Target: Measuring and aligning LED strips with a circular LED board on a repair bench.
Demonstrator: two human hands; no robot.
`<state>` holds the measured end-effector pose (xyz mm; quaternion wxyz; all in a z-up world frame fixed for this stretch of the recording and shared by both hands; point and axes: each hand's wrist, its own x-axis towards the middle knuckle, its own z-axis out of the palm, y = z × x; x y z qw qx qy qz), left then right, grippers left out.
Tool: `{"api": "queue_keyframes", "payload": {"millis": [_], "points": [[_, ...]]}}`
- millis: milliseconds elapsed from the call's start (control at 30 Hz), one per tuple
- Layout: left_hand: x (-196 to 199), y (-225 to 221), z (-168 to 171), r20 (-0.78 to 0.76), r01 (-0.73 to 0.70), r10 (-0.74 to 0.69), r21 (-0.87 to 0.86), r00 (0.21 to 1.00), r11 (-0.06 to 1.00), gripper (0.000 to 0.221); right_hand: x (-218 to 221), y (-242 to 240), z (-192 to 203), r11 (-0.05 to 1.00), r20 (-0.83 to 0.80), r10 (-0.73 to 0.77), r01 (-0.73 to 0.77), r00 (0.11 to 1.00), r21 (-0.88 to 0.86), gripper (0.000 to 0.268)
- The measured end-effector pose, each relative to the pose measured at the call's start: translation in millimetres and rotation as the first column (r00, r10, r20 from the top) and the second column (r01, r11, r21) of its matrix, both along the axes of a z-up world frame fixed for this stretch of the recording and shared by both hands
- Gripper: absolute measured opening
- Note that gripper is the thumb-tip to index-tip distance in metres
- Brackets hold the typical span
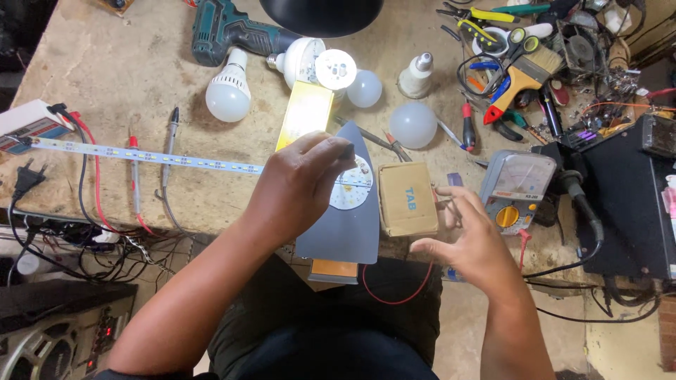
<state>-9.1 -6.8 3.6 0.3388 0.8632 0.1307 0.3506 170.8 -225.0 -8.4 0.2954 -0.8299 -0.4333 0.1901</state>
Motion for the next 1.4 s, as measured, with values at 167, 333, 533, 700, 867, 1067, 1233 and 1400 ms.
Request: {"api": "queue_keyframes", "payload": {"millis": [167, 333, 533, 700, 867, 1067, 1233, 1400], "points": [[-0.6, -2.9, 1.0, 0.003, -0.017, 0.017, -0.003, 1.0, 1.0, 0.02, 1.0, -2.1, -44.0, 0.994, 0.108, -0.016, 0.004, 0.994, 0.111, 0.074], [-2.0, -0.8, -1.4, 0.012, -0.01, 0.01, -0.001, 1.0, 1.0, 0.02, 3.6, 1.1, -44.9, 0.992, 0.092, -0.031, 0.019, 0.995, 0.126, 0.084], [-2.9, -2.1, -1.5, 0.02, -0.001, 0.001, 0.004, 1.0, 1.0, 0.02, 3.1, 4.0, -40.3, 0.99, 0.064, -0.068, 0.06, 0.996, 0.129, 0.087], [-3.5, -0.4, -1.2, 0.036, 0.007, -0.008, 0.009, 0.999, 1.0, 0.018, 9.5, -6.3, -50.3, 0.985, 0.034, -0.117, 0.111, 0.993, 0.135, 0.084], [-2.5, 5.2, -2.5, 0.024, 0.048, -0.049, 0.042, 0.998, 0.998, 0.015, 15.7, -10.7, -70.3, 0.976, 0.089, -0.135, 0.116, 0.987, 0.185, 0.087], [0.7, 12.7, -6.7, 0.069, 0.076, -0.078, 0.034, 0.995, 0.997, 0.01, 11.3, -18.4, -80.3, 0.971, 0.121, -0.145, 0.118, 0.982, 0.209, 0.086], [-0.4, 15.7, -5.7, 0.068, 0.086, -0.088, 0.038, 0.994, 0.996, 0.009, 5.5, -24.9, -72.7, 0.963, 0.055, -0.194, 0.18, 0.979, 0.198, 0.082], [1.4, 10.7, 2.2, 0.048, 0.056, -0.058, 0.054, 0.997, 0.997, 0.01, 17.8, -39.4, -94.6, 0.914, 0.111, -0.224, 0.169, 0.968, 0.369, 0.043]]}}
